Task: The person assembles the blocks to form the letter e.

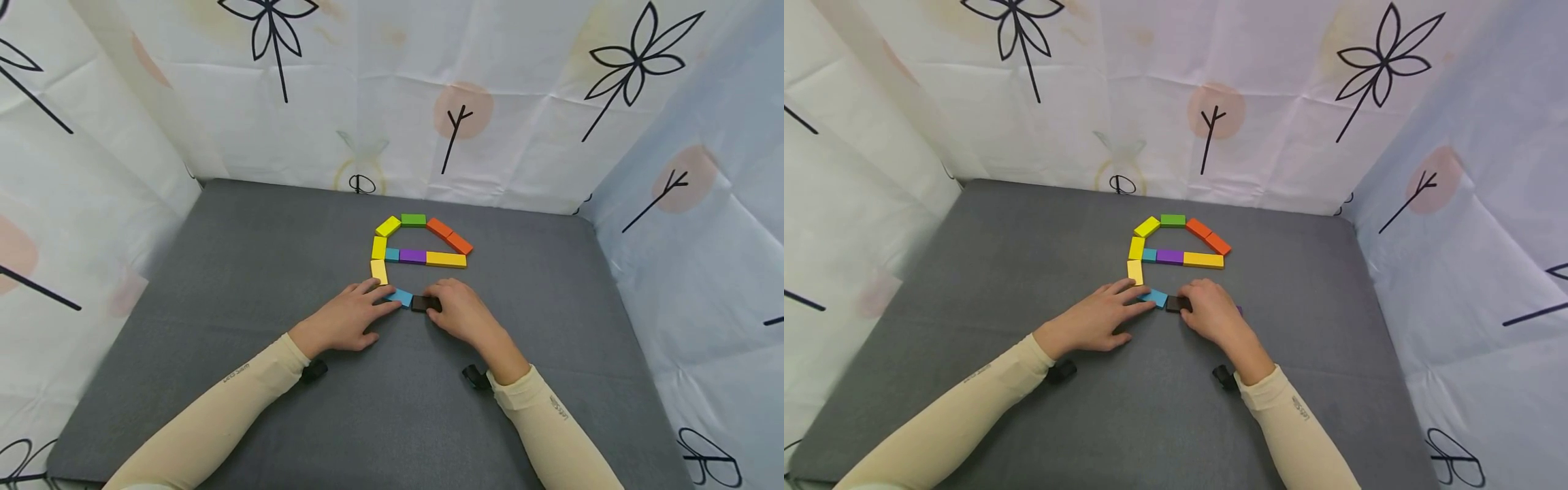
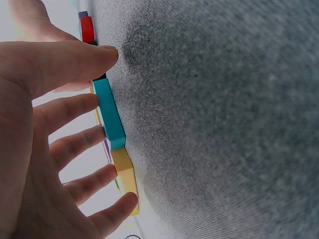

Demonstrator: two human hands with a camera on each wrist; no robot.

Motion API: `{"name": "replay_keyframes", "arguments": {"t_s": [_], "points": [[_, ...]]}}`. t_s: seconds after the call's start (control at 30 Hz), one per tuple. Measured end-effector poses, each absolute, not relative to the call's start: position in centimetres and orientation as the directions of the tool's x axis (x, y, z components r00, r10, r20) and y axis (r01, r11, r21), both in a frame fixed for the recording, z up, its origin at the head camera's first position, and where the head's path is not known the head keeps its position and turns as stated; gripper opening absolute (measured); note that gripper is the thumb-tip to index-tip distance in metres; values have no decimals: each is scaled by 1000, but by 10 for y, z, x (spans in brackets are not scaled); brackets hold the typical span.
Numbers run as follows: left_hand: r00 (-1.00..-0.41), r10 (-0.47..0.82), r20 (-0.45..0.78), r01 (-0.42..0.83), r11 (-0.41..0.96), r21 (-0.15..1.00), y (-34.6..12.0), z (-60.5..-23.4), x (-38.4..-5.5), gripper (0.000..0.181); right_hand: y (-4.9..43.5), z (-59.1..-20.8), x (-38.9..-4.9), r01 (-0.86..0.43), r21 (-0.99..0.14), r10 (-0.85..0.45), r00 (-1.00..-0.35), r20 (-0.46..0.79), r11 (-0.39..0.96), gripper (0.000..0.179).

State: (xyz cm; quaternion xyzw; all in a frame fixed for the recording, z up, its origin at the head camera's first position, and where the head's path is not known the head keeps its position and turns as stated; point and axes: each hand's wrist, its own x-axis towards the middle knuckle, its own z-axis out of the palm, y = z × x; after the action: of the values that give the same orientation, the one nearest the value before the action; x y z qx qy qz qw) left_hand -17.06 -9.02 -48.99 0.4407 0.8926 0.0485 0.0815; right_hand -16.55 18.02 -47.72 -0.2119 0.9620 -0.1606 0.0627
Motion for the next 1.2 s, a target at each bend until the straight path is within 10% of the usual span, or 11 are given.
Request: {"name": "replay_keyframes", "arguments": {"t_s": [0.67,1.2], "points": [[-560,828,18,821,551,151,-71,-485,-175,63,228,-450,-167,-255,-482,-312,-949,-40,838,43],[-471,876,-102,869,480,117,-54,-491,-161,76,236,-466,-152,-349,-353,-408,-907,-105,868,38]]}}
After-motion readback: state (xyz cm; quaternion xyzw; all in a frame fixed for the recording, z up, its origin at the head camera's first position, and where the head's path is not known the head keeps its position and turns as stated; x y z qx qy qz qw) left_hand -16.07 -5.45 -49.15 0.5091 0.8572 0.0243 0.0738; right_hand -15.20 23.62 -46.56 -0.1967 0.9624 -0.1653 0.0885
